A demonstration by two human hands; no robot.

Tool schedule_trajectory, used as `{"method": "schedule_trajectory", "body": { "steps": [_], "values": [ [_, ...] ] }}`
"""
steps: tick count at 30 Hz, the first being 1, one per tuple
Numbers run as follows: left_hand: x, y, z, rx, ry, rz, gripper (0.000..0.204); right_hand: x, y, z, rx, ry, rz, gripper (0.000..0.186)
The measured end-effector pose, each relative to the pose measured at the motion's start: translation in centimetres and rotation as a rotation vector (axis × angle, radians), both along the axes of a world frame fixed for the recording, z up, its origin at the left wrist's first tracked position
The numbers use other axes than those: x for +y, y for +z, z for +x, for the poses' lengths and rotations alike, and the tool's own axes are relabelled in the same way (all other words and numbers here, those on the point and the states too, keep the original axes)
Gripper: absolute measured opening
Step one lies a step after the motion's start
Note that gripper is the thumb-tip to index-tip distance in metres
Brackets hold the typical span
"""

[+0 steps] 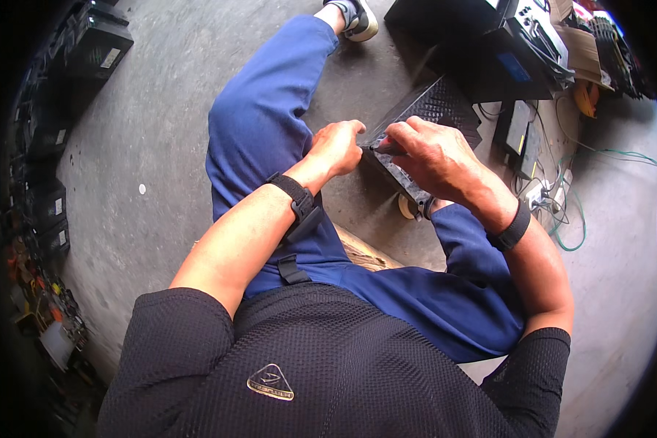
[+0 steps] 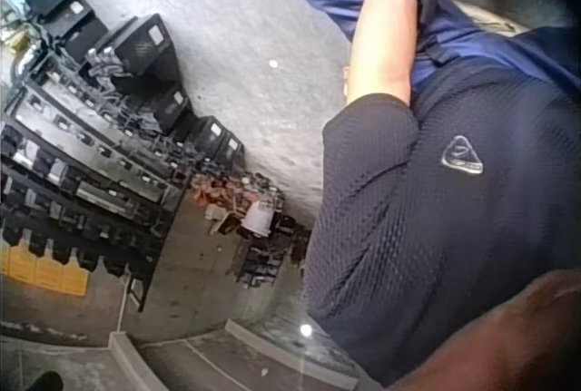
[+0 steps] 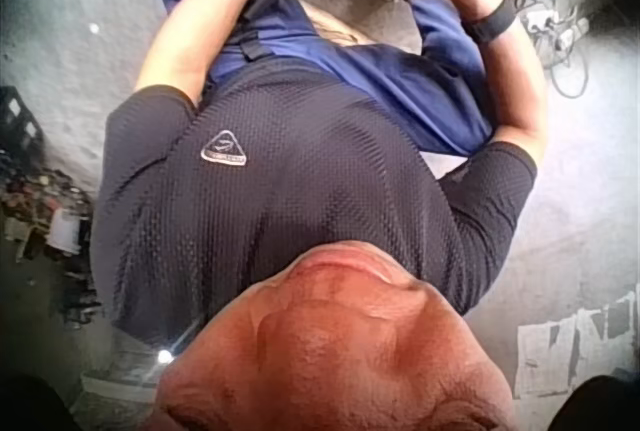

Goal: The person is using a screwdriver to open or repair a black textured plastic component while sitting on the floor.

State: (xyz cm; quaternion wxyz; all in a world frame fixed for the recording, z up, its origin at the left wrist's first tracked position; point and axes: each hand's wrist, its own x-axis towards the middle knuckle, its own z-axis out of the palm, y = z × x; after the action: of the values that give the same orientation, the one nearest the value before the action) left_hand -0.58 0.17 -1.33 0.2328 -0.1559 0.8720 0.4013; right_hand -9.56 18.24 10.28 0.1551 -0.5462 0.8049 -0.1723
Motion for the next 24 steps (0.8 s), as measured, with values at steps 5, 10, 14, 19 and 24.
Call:
{"method": "schedule_trajectory", "body": {
  "steps": [5, 10, 14, 19, 24],
  "values": [
    [-0.1, -0.2, 0.0, 0.008, 0.006, -0.011, 0.047, 0.0, 1.0, -0.1, -0.017, -0.017, 0.018, 0.026],
    [0.0, 0.0, 0.0, 0.006, 0.005, -0.015, 0.045, 0.4, 2.6, -0.5, -0.047, -0.053, 0.044, 0.028],
    [-0.1, 0.0, 0.0, 0.014, 0.004, -0.015, 0.044, 1.0, 3.6, -0.7, -0.094, -0.075, 0.017, 0.034],
    [-0.2, -0.2, -0.1, 0.021, 0.005, -0.012, 0.042, 1.3, 5.0, -0.9, -0.113, -0.122, 0.015, 0.035],
    [-0.2, -0.3, 0.0, 0.028, 0.017, -0.005, 0.041, 1.8, 5.7, -1.2, -0.113, -0.136, -0.018, 0.039]
  ]
}}
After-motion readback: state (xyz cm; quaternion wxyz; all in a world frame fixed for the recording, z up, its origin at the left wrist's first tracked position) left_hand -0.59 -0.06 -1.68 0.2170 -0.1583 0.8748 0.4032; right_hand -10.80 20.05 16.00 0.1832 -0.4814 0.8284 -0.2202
